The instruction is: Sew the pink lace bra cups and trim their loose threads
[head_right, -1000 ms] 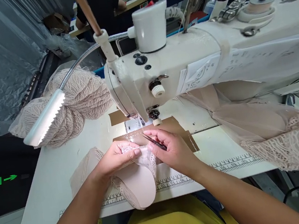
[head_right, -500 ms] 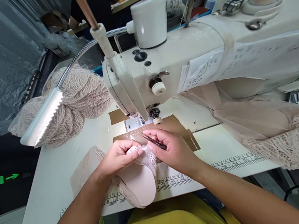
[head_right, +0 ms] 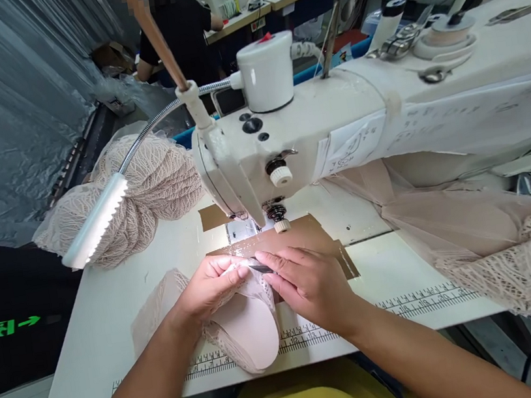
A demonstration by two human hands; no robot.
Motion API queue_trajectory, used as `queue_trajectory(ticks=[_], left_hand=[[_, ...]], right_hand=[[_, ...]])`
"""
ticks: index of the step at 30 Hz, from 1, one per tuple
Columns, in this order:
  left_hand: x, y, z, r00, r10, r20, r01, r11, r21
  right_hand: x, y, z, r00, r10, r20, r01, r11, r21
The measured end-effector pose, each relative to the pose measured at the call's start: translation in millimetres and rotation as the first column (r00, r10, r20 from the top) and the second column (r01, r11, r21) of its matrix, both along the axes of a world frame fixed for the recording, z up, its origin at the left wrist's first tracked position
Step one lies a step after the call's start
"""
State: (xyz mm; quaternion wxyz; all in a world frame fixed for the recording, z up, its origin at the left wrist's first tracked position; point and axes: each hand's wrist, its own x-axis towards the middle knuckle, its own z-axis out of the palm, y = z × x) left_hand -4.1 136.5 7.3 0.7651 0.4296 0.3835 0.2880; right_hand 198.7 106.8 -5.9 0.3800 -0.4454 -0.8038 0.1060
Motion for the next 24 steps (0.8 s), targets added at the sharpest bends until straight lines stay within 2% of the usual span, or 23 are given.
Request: queue_trajectory(ticks=[5,17,24], left_hand=[[0.6,-0.3,3.7,1.000,-0.026,0.010,0.026,0.999,0.024],[1.8,0.3,5.8,1.000,-0.008,-0.016,0.009,0.999,0.037],[0.5,0.6,4.3,1.000,-0.004,-0.006,0.004,1.000,-0.003]], right_hand=[[-0.7,1.4,1.4,0.998,-0.028,0.050,0.026,0.999,0.029],[-3.0,2.1,2.1,0.998,-0.032,0.051,0.030,0.999,0.040],[-1.1,1.2,-1.7,0.996,-0.007,0.090,-0.003,0.994,0.109]])
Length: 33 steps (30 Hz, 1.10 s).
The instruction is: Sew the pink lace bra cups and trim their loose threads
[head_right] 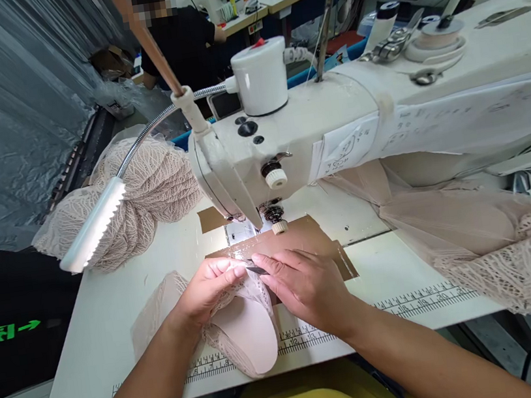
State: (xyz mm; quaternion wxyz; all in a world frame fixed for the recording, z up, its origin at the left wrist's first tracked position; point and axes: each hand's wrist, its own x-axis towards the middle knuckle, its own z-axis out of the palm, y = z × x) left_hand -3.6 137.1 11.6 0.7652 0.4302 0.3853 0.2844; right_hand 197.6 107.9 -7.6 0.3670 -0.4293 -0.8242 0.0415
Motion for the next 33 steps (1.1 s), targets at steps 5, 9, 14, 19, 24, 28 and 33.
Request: queue_trajectory(ticks=[5,9,14,19,24,28,33], left_hand=[[-1,0,-2.7,1.000,-0.010,-0.022,0.010,1.000,0.001],[1,-1,-3.5,0.999,-0.024,-0.022,0.025,0.999,0.026],[1,-2,-8.8,0.996,0.002,-0.087,0.007,0.995,0.095],[2,-3,-11.3,0.974,0.020,-0.225,0.022,0.983,0.182],[4,-5,-11.1,0.953,-0.015,-0.301,0.109,0.947,0.301],[4,-6,-12.2,0.944,-0.012,-0.330,0.130,0.932,0.337],[1,-5,-12.5,0.933,0.025,-0.359,0.109,0.931,0.349]], right_hand=[[-1,1,-1.8,0.999,0.055,-0.002,-0.054,0.998,0.009],[-2,1,1.9,0.996,0.055,-0.073,-0.060,0.997,-0.057],[-2,0,12.1,0.964,-0.034,-0.263,-0.080,0.909,-0.410],[-7,0,12.0,0.975,-0.033,-0.222,-0.080,0.872,-0.483],[-10,2,5.8,0.991,0.038,-0.132,-0.086,0.919,-0.385],[-8,4,3.7,1.000,0.003,-0.015,-0.007,0.964,-0.266],[1,7,4.7,0.996,-0.085,-0.025,0.077,0.969,-0.235]])
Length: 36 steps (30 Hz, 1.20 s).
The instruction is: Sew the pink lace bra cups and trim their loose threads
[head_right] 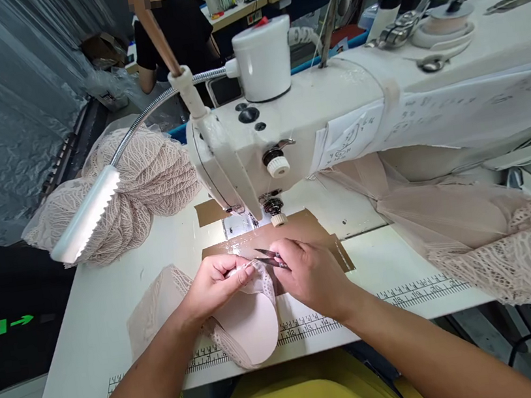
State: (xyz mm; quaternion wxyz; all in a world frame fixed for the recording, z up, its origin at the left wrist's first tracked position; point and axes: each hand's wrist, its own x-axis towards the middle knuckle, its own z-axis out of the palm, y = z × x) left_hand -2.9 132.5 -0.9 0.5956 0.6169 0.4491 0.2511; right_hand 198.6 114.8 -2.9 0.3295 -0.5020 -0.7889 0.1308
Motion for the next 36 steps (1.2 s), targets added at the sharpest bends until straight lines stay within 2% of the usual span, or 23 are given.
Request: queue_trajectory(ticks=[3,7,9,11,14,16,17,19,21,27,30,33,36], left_hand=[[-2,2,1.2,0.998,0.054,-0.031,-0.054,0.998,0.011],[-4,4,4.5,0.995,0.098,-0.035,-0.099,0.994,-0.043],[-6,4,6.1,0.998,0.069,0.005,-0.069,0.992,-0.103],[-8,5,6.8,0.998,0.051,0.049,-0.043,0.988,-0.149],[-8,6,6.1,0.992,0.058,0.109,-0.040,0.987,-0.156],[-6,7,6.1,0.978,0.073,0.193,-0.038,0.983,-0.178],[-5,7,6.7,0.965,0.080,0.250,-0.028,0.978,-0.207],[-6,8,9.4,0.933,0.106,0.342,-0.009,0.961,-0.275],[-9,11,13.4,0.912,0.144,0.384,-0.018,0.950,-0.313],[-25,22,22.9,0.862,0.296,0.410,-0.170,0.933,-0.317],[-26,23,21.5,0.874,0.326,0.360,-0.256,0.939,-0.229],[-22,23,16.4,0.931,0.316,0.185,-0.312,0.949,-0.050],[-18,21,11.1,0.974,0.228,0.006,-0.226,0.960,0.163]], right_hand=[[8,-3,0.4,0.993,-0.037,-0.109,0.039,0.999,0.019],[19,-13,-1.4,0.943,-0.011,-0.333,0.017,1.000,0.016],[21,-16,-2.1,0.898,0.030,-0.438,-0.008,0.999,0.053],[19,-16,-1.7,0.866,0.130,-0.483,-0.092,0.991,0.102],[9,-12,-1.0,0.856,0.360,-0.372,-0.331,0.933,0.141],[1,-9,-2.3,0.850,0.501,-0.164,-0.502,0.864,0.038],[-3,-8,-3.4,0.838,0.544,-0.051,-0.546,0.837,-0.040],[-9,-8,-6.1,0.816,0.567,0.111,-0.545,0.820,-0.177],[-13,-9,-8.2,0.826,0.543,0.154,-0.504,0.832,-0.231],[-14,-11,-8.4,0.846,0.511,0.150,-0.473,0.850,-0.233],[-15,-12,-7.9,0.846,0.509,0.162,-0.479,0.857,-0.189],[-15,-12,-7.4,0.843,0.507,0.179,-0.485,0.861,-0.154],[-15,-13,-7.2,0.837,0.507,0.209,-0.491,0.862,-0.126]])
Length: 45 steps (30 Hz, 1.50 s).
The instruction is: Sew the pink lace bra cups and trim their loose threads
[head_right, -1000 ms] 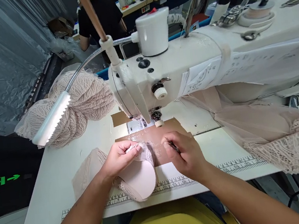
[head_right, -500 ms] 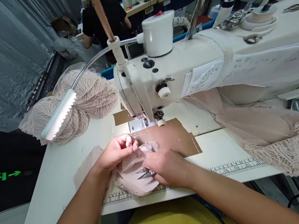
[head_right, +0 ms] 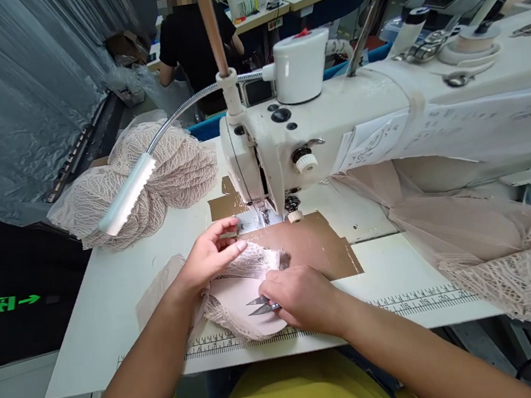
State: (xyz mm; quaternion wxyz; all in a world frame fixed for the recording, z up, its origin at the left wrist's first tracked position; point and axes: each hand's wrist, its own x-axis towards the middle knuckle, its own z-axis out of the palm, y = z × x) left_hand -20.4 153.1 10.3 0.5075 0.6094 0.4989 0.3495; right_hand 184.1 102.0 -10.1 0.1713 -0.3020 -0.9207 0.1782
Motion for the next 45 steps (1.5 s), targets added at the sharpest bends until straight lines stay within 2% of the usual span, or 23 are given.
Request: queue_trajectory(ticks=[3,5,7,8,10,12,14,16,19,21,24,27,30,33,36,38,40,42,45], left_hand=[[7,-2,-2.3,0.945,-0.172,-0.280,0.226,0.958,0.175],[11,-4,-1.7,0.858,-0.232,-0.458,0.357,0.911,0.207],[14,-5,0.3,0.811,-0.240,-0.533,0.400,0.893,0.206],[14,-6,1.6,0.815,-0.236,-0.529,0.398,0.892,0.215],[14,-9,4.0,0.851,-0.236,-0.469,0.381,0.892,0.243],[13,-12,5.5,0.896,-0.272,-0.351,0.366,0.900,0.237],[13,-15,5.7,0.929,-0.318,-0.189,0.350,0.921,0.173],[13,-17,5.0,0.936,-0.352,0.014,0.350,0.934,0.076],[12,-18,4.3,0.880,-0.375,0.292,0.402,0.915,-0.036],[11,-17,4.9,0.845,-0.361,0.395,0.424,0.902,-0.082],[9,-17,6.2,0.836,-0.292,0.465,0.392,0.911,-0.132],[7,-17,6.5,0.831,-0.244,0.499,0.368,0.915,-0.166],[8,-18,6.6,0.847,-0.282,0.450,0.374,0.918,-0.129],[11,-20,7.7,0.894,-0.320,0.313,0.358,0.931,-0.073],[18,-24,7.2,0.937,-0.332,0.104,0.333,0.943,0.009],[21,-27,5.4,0.946,-0.323,-0.020,0.323,0.944,0.066],[23,-28,3.4,0.950,-0.303,-0.076,0.310,0.944,0.116],[23,-28,2.4,0.954,-0.296,-0.034,0.298,0.947,0.123],[19,-26,3.4,0.931,-0.339,0.136,0.341,0.940,0.016]], right_hand=[[1,0,-1.1,1.000,0.015,0.015,-0.015,1.000,0.017],[2,0,-2.3,1.000,0.026,-0.013,-0.026,0.999,0.023],[4,1,-2.4,0.992,0.010,-0.128,-0.007,1.000,0.027],[5,2,-1.7,0.980,-0.028,-0.198,0.032,0.999,0.016],[6,5,1.4,0.937,-0.188,-0.296,0.184,0.982,-0.039],[5,8,5.6,0.879,-0.373,-0.297,0.345,0.927,-0.144],[4,10,8.8,0.848,-0.461,-0.263,0.398,0.880,-0.260],[3,11,10.0,0.850,-0.463,-0.250,0.379,0.869,-0.319],[2,9,8.7,0.846,-0.457,-0.273,0.399,0.884,-0.243],[3,8,7.1,0.837,-0.456,-0.303,0.421,0.890,-0.175],[5,8,4.4,0.839,-0.431,-0.333,0.419,0.901,-0.113],[7,8,2.1,0.844,-0.406,-0.349,0.409,0.910,-0.070],[9,7,1.3,0.846,-0.386,-0.367,0.402,0.915,-0.037],[9,6,1.9,0.853,-0.356,-0.381,0.383,0.924,-0.005],[8,6,2.3,0.864,-0.336,-0.375,0.373,0.927,0.031],[7,6,1.7,0.867,-0.347,-0.359,0.391,0.919,0.056],[7,6,0.4,0.863,-0.371,-0.342,0.418,0.905,0.073],[6,6,-0.7,0.859,-0.391,-0.330,0.435,0.898,0.067],[7,7,-0.9,0.862,-0.391,-0.323,0.425,0.904,0.040]])
